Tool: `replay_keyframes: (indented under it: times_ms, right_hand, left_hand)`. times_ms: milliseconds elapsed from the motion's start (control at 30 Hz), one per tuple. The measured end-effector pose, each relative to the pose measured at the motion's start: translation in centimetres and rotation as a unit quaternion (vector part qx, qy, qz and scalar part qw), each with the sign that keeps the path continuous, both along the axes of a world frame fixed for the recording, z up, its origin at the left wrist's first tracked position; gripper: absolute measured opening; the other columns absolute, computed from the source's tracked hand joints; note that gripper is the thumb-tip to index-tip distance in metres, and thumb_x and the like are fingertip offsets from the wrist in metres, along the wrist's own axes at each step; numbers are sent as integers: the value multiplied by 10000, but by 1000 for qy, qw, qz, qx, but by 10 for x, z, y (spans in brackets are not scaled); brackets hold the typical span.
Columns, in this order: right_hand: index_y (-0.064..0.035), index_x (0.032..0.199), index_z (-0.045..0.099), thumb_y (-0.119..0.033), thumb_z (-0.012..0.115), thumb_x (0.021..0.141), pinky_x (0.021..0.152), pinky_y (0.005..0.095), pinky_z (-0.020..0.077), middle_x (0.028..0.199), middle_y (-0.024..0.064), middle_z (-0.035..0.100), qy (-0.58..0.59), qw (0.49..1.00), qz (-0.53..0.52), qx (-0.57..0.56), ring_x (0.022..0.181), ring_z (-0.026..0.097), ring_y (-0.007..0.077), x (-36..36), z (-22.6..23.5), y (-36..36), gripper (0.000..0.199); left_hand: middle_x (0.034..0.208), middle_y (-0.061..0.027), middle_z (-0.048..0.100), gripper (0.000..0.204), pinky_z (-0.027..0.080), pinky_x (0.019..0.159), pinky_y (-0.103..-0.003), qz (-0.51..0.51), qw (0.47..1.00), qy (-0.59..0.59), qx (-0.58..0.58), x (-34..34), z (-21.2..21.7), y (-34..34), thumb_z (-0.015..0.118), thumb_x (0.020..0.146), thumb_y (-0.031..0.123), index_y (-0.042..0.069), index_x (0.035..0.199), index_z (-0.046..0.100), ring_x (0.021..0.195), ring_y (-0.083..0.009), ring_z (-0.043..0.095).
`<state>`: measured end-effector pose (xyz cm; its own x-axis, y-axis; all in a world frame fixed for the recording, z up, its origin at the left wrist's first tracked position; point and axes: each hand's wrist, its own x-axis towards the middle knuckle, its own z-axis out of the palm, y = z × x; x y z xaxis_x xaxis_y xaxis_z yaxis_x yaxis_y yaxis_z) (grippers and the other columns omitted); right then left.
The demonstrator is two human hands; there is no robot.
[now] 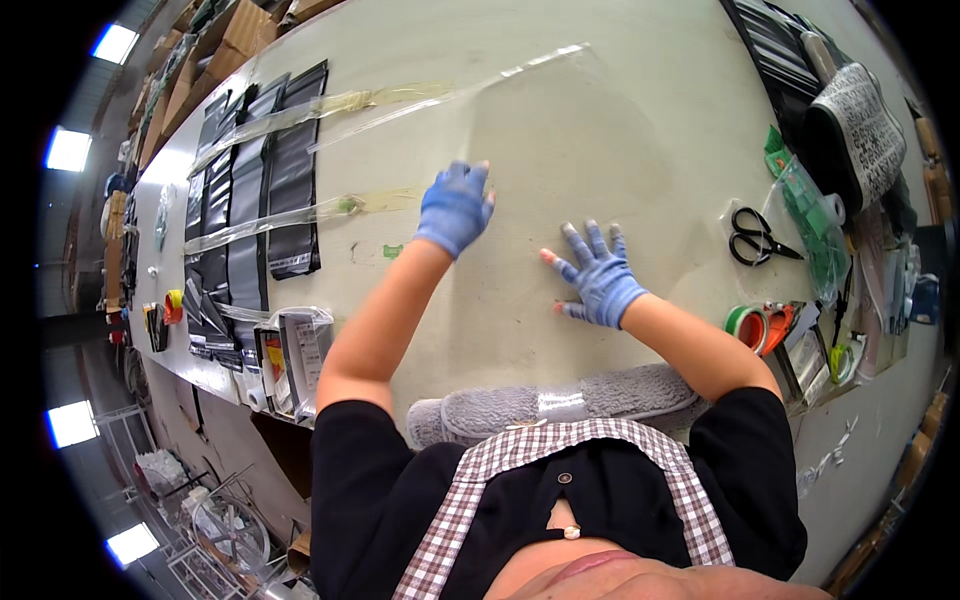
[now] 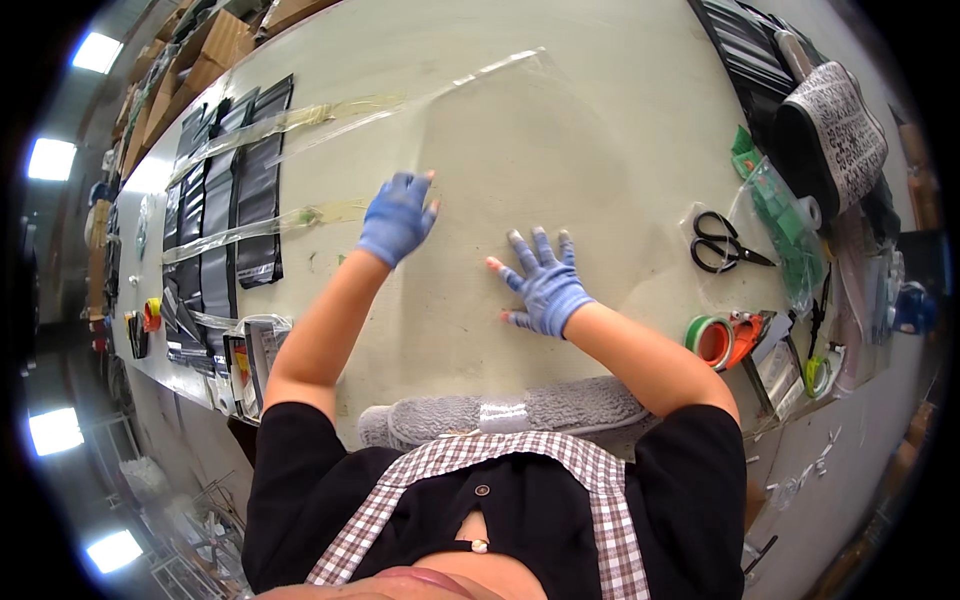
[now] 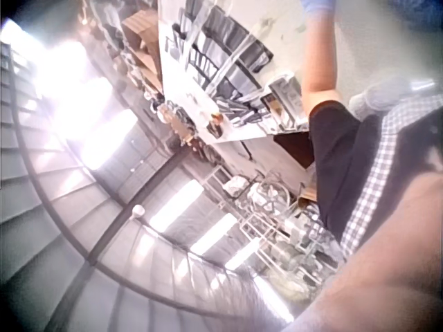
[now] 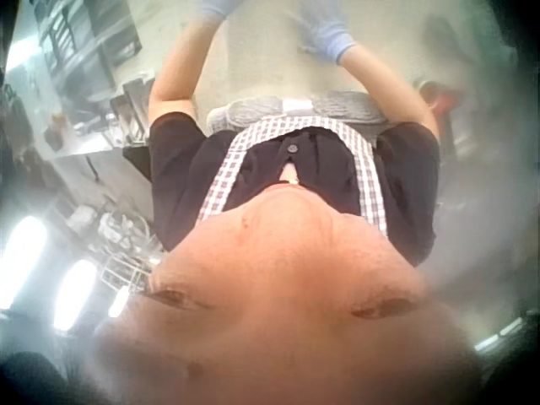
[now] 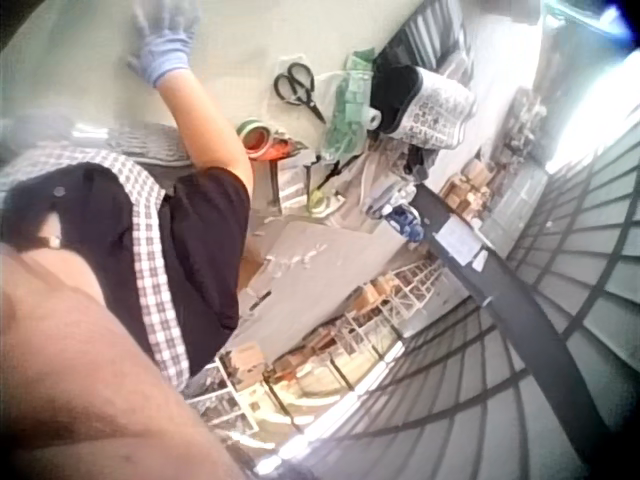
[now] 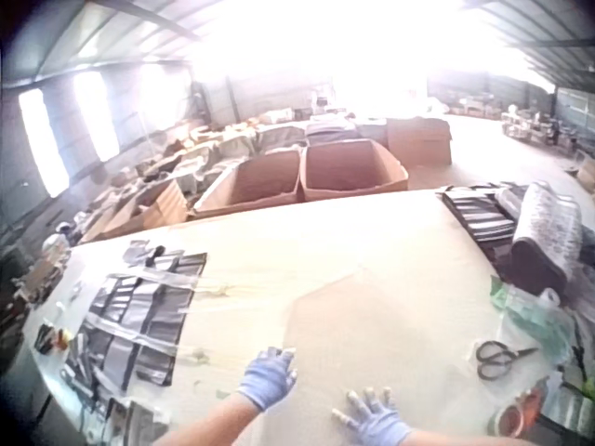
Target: The person rolls foam mats, wraps them in clear plastic film, and places them into shipping bags, applying labels and tape to secure the packages.
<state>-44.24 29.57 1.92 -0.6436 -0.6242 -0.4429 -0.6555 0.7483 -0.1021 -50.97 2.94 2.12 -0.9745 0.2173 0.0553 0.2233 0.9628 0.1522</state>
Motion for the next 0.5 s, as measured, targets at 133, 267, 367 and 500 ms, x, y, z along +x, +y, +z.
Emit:
replay_keyframes:
  times_ms: [133,267,367,500]
  right_hand:
    - [-321,1572,163,-701,470,880,1110,709,26,1617,177,78,-14,1000,-14,19,1468,60,474,19,0,18,847]
    - [-333,1568,174,-700,474,878,1108,711,29,1617,174,88,-19,999,-16,34,1472,66,465,24,1,18,836]
    - [-341,1564,188,-692,490,873,1106,714,28,1616,173,96,-25,999,-33,19,1470,79,464,25,-2,18,832]
    - [-344,1559,202,-680,515,862,1103,718,30,1613,176,107,-25,999,-38,-3,1465,97,466,27,-2,17,835]
  left_hand:
    - [1220,-185,572,482,506,893,-444,153,985,-76,-33,-82,-25,-3,605,925,359,159,1352,509,1067,-361,606]
    - [1241,-210,614,517,500,917,-461,191,974,-116,36,-118,-29,-17,585,935,412,221,1400,465,1127,-359,615]
    - [1208,-208,645,567,491,930,-465,209,956,-201,52,-131,-16,-17,578,929,444,237,1432,418,1117,-354,624]
    - [1238,-203,626,619,482,933,-458,211,963,-164,40,-125,-25,-26,582,921,478,216,1449,394,1105,-361,624]
